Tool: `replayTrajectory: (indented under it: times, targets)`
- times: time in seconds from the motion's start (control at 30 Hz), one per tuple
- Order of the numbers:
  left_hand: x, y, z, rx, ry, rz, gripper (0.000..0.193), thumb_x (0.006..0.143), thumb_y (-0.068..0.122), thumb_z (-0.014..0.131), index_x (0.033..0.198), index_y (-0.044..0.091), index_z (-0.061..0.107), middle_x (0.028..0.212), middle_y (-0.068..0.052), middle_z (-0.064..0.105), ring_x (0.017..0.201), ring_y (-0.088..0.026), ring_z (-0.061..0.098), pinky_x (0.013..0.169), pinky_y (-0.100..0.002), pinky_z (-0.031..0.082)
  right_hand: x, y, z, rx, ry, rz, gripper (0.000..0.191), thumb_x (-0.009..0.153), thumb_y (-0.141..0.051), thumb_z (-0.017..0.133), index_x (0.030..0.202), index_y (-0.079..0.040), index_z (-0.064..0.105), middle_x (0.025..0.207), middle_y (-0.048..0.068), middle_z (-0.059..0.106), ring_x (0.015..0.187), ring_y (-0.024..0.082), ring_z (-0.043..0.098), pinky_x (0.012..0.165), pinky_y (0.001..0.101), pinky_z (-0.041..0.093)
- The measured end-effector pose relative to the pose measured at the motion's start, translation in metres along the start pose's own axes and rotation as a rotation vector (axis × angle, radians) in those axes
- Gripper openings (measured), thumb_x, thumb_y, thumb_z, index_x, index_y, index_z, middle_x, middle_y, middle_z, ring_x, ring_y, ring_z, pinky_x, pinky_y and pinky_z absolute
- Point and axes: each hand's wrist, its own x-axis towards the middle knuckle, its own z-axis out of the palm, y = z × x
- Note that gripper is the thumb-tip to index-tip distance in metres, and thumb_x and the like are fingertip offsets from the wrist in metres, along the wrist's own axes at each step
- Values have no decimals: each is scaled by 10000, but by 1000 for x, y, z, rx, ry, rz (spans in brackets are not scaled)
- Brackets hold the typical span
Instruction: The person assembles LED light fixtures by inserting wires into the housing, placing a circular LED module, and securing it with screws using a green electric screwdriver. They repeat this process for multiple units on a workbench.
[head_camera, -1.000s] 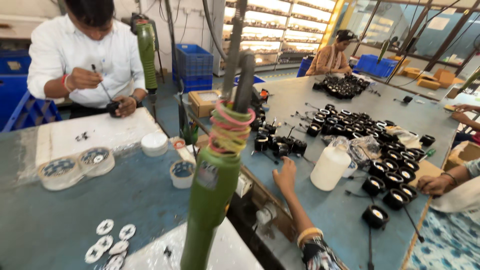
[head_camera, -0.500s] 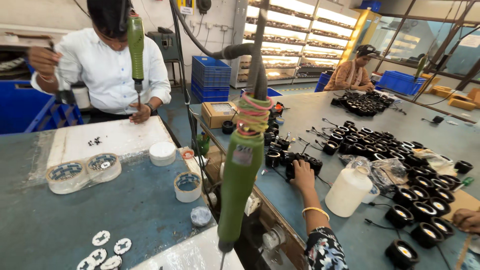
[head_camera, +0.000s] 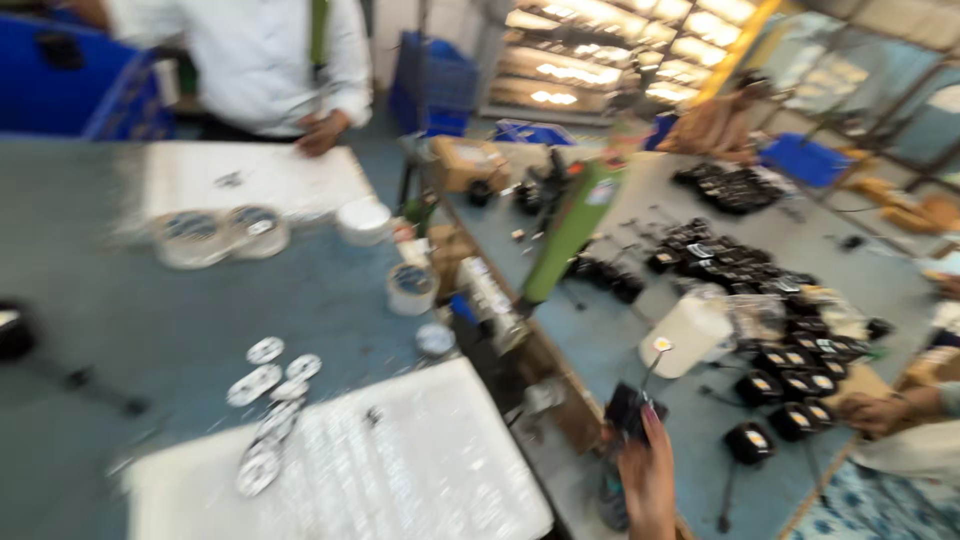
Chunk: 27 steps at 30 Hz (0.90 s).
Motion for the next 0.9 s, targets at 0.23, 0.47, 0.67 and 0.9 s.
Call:
replayTrajectory:
  times: [0.23,0.47,0.67,0.9]
  targets:
    - [-87,60,0,-294,-546,463,887,841,540,762,1521,108,392,1318,-14,596,1225,-127,592,966,-302,527,-176,144,106,40,-401,541,839,849,-593,698,1375,42,548,1157,165,690,1010,237,697,840,365,587]
    - [-82,42,-14,-369,-511,153,982,719,591,799,1486,75,467,1097,-52,640,894,-155,603,729,-281,517,-265,137,254,149,-394,622,670,974,-567,576,1390,-50,480,1158,93,612,1015,177,639,804,312,575]
    - [-67,10,-33,-563,-571,153,900,738,472,807,1425,0,469,1212,-156,634,1085,-255,658,896,-410,573,-269,97,296,-91,-321,611,700,978,-631,575,1387,-87,411,1181,88,529,1060,147,574,869,281,529]
    - [-48,-3,-33,-397,-534,434,801,872,325,705,1467,-50,323,1429,-379,505,1353,-421,553,1134,-502,427,-274,90,286,-366,-446,405,716,1146,-637,442,1392,34,419,1100,153,538,1055,193,544,973,318,458]
